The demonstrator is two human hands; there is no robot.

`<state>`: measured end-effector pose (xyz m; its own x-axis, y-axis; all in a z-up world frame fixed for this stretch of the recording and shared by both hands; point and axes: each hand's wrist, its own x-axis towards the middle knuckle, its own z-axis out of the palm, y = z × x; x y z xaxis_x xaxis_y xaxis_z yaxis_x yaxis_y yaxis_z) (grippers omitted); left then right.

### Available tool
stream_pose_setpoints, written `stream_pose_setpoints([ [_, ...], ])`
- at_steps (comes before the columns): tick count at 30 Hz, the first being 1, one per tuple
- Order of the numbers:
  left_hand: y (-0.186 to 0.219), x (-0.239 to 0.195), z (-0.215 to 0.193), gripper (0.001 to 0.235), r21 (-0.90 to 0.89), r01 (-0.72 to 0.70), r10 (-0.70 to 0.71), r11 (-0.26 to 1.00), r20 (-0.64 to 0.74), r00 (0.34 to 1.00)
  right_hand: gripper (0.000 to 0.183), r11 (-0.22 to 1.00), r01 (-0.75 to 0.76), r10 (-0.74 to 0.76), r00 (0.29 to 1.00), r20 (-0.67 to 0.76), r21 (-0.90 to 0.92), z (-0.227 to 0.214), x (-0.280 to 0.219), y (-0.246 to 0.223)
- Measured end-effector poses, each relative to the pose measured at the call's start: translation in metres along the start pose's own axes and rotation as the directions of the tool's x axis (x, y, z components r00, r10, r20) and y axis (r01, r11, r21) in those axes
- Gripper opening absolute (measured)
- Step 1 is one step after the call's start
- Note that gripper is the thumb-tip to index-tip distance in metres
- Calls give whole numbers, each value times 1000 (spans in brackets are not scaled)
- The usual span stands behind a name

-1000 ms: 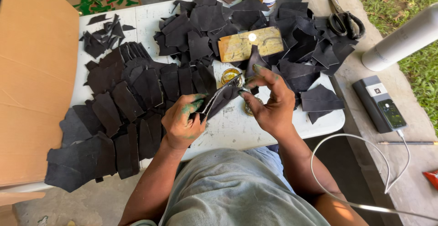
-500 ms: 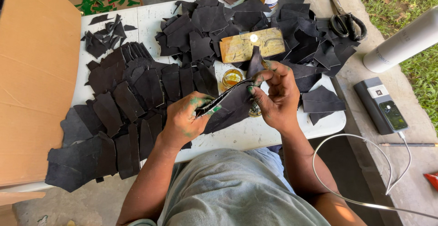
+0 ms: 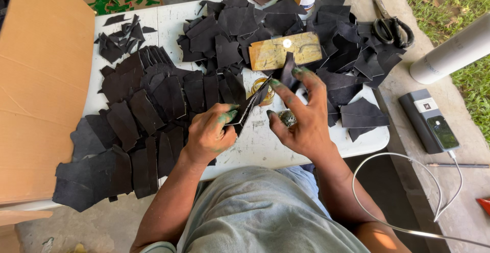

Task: The person repeatedly picks up small black leather pieces from a table, applies a yellowish substance from a small jar to the edges using a brush, and places the treated pieces into a cardboard box. The process is repeated continuously throughout the clip.

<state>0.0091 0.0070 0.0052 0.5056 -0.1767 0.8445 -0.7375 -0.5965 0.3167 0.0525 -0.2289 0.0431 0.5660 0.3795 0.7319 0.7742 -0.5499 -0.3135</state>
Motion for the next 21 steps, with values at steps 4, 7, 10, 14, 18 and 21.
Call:
stream_pose_setpoints([
  [4, -2, -7, 2, 28, 19, -9, 9, 1000, 1, 1000, 58, 997, -61, 63, 998, 30, -42, -4, 9, -2],
  [7, -6, -7, 3, 24, -23, 55, -55, 998, -4, 998, 53, 993, 49, -55, 997, 55, 104, -6, 8, -7],
  [10, -13, -9, 6, 15, -264, 527, -533, 808, 54, 844, 49, 957, 37, -50, 998, 36, 288, -6, -7, -6],
  [14, -33, -9, -2, 20, -510, 632, -684, 583, 112, 721, 63, 838, -90, 122, 992, -24, 539, 1, -24, 16],
  [18, -52, 1, -49, 26, -579, 603, -687, 548, 100, 720, 73, 748, -151, 210, 978, -15, 647, 5, -46, 39],
  [21, -70, 13, -148, 29, -274, 641, -673, 717, -34, 739, 80, 711, -183, 287, 957, -43, 679, 2, -59, 56],
])
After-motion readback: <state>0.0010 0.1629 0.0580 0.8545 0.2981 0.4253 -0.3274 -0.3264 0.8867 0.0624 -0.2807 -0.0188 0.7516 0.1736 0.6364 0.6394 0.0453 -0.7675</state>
